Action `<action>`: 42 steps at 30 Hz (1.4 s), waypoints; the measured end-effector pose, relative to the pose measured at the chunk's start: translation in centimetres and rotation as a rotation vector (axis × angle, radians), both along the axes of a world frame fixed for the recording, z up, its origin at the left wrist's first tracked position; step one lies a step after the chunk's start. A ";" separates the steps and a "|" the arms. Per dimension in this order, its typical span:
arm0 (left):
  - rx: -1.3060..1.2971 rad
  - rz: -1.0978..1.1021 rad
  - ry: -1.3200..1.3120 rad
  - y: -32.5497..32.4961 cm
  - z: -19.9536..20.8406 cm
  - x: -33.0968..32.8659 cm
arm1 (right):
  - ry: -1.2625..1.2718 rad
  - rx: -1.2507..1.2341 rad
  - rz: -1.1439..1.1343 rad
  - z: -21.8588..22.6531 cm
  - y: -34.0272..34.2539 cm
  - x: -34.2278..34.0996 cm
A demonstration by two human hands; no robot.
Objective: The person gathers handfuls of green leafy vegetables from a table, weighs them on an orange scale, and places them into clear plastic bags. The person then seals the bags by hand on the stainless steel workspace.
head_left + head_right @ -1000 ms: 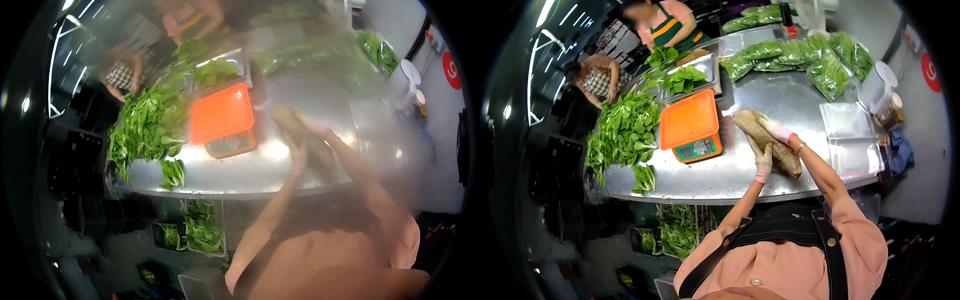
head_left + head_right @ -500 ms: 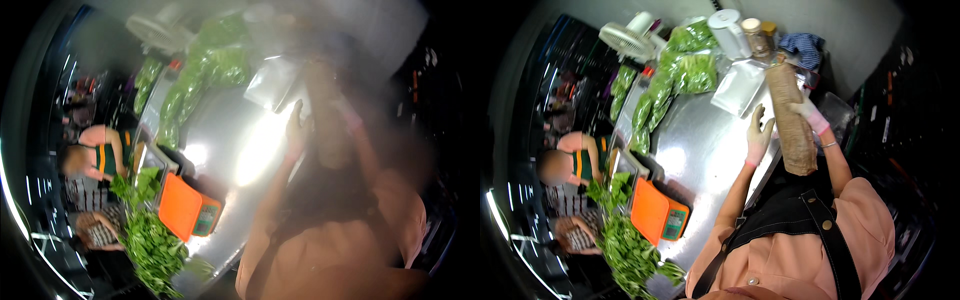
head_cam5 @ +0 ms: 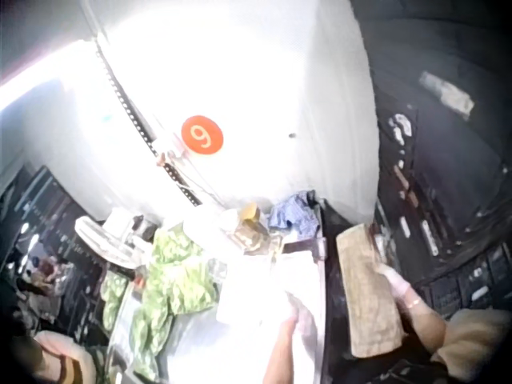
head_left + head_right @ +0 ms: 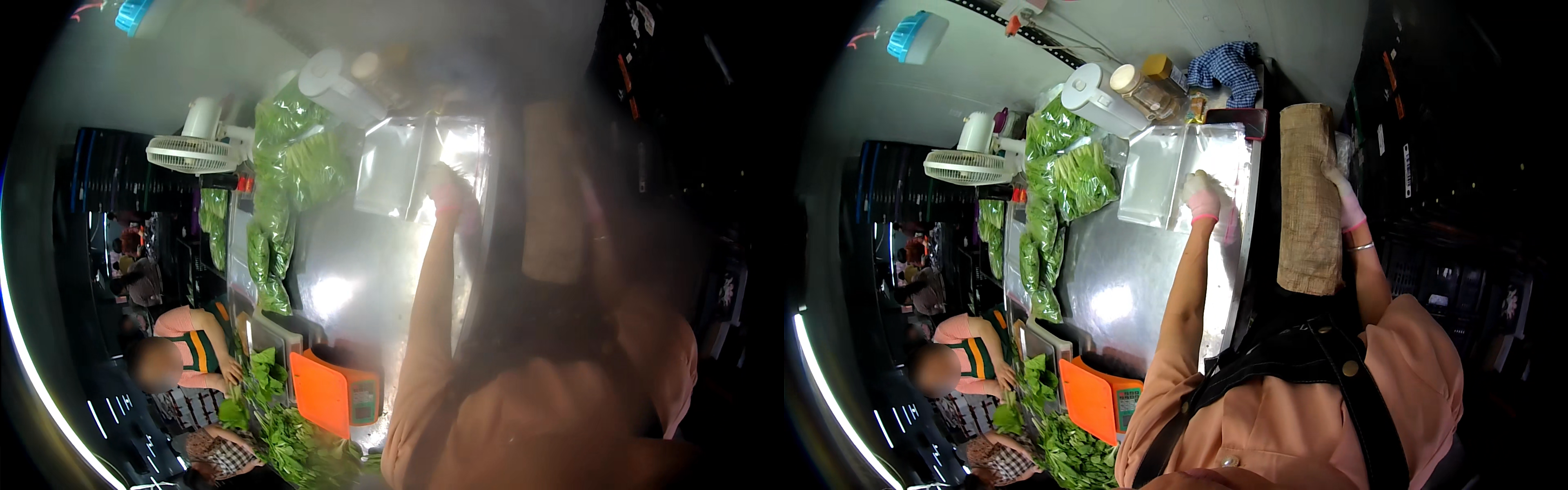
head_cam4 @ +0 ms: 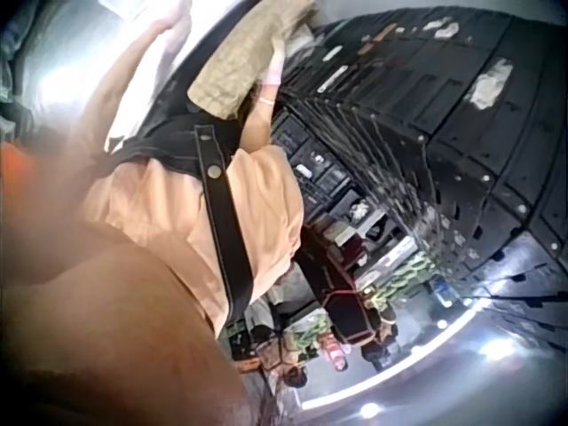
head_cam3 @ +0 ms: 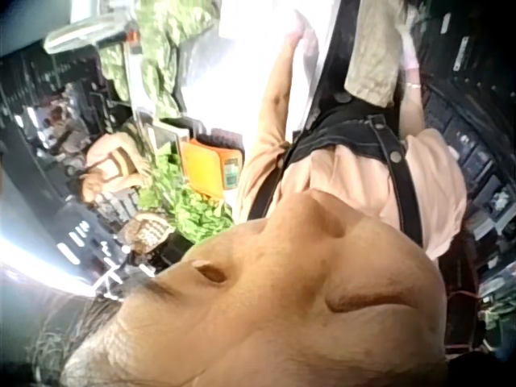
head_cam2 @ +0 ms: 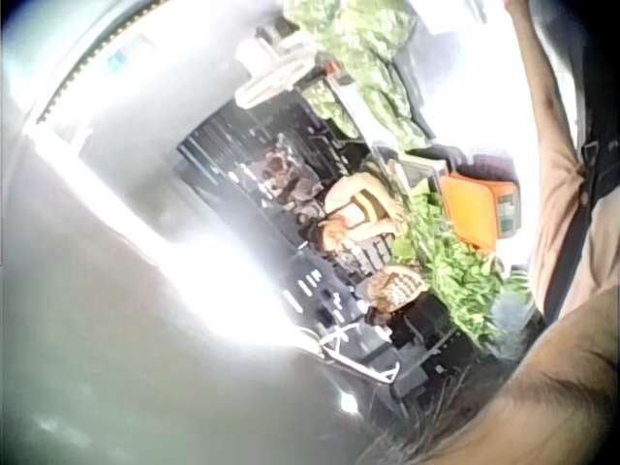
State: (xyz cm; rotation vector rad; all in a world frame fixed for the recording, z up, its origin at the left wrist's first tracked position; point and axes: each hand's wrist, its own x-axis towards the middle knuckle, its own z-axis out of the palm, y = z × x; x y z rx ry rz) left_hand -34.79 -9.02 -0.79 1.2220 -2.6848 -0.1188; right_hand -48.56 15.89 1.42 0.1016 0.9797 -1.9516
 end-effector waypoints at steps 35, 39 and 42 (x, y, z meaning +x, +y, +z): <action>0.060 0.428 0.364 5.3 0.1 35.5 | 0.162 0.072 0.716 4.0 -18.9 4.1; 0.203 0.600 0.325 7.0 -1.2 33.6 | 0.304 -0.014 0.997 9.4 -21.2 9.6; 0.179 0.634 0.432 6.8 -0.8 33.0 | 0.840 -0.217 1.360 12.3 -22.5 15.3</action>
